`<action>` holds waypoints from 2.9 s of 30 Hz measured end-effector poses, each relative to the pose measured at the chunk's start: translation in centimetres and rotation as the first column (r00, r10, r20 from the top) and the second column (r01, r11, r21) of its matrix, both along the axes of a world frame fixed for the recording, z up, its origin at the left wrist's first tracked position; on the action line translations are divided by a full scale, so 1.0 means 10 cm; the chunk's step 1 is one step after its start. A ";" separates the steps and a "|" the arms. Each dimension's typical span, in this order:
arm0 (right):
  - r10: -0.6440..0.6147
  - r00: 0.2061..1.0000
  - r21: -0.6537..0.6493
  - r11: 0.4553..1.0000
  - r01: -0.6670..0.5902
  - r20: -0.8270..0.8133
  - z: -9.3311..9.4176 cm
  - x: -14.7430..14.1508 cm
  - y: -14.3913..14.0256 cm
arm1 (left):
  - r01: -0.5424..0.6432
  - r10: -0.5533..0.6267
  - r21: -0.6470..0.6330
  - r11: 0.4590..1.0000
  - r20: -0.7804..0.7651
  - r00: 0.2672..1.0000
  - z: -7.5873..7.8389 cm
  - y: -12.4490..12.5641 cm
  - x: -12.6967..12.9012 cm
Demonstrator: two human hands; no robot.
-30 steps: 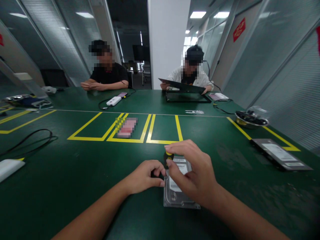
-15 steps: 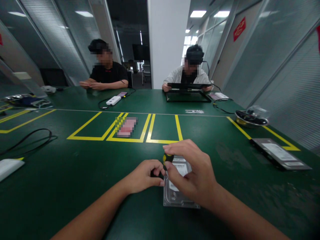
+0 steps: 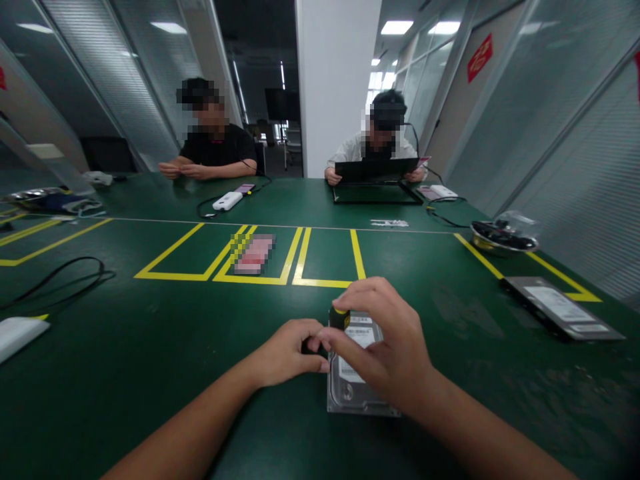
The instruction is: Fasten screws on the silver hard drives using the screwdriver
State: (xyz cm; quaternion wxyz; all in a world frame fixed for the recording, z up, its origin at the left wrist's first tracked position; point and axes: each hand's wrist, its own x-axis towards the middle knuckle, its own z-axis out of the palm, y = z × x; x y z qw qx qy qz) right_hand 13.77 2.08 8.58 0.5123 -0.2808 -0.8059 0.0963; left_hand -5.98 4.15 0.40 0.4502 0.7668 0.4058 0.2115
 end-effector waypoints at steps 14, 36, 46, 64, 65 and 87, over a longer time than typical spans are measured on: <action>-0.032 0.999 -0.025 0.999 0.032 0.013 0.01 0.02 -0.01 | 0.009 -0.009 -0.020 1.000 -0.003 1.000 0.01 0.00 -0.01; 0.041 0.999 0.000 0.999 -0.041 0.011 0.00 0.01 0.00 | -0.008 0.008 -0.006 1.000 0.002 1.000 -0.01 0.00 0.01; -0.019 1.000 -0.025 1.000 0.019 0.014 -0.01 0.01 0.01 | -0.005 0.005 0.005 1.000 0.014 1.000 0.01 0.00 0.00; 0.038 0.999 -0.052 0.998 -0.038 0.011 -0.01 0.02 0.01 | -0.002 0.002 -0.021 1.000 0.002 1.000 0.03 -0.01 0.01; 0.031 0.999 -0.061 0.998 -0.030 0.008 0.00 0.02 0.01 | -0.001 0.001 -0.024 1.000 0.003 1.000 0.03 -0.01 0.01; 0.024 1.000 -0.087 0.996 -0.023 0.011 0.02 0.03 0.00 | -0.011 0.011 -0.022 1.000 0.003 1.000 0.03 -0.01 0.01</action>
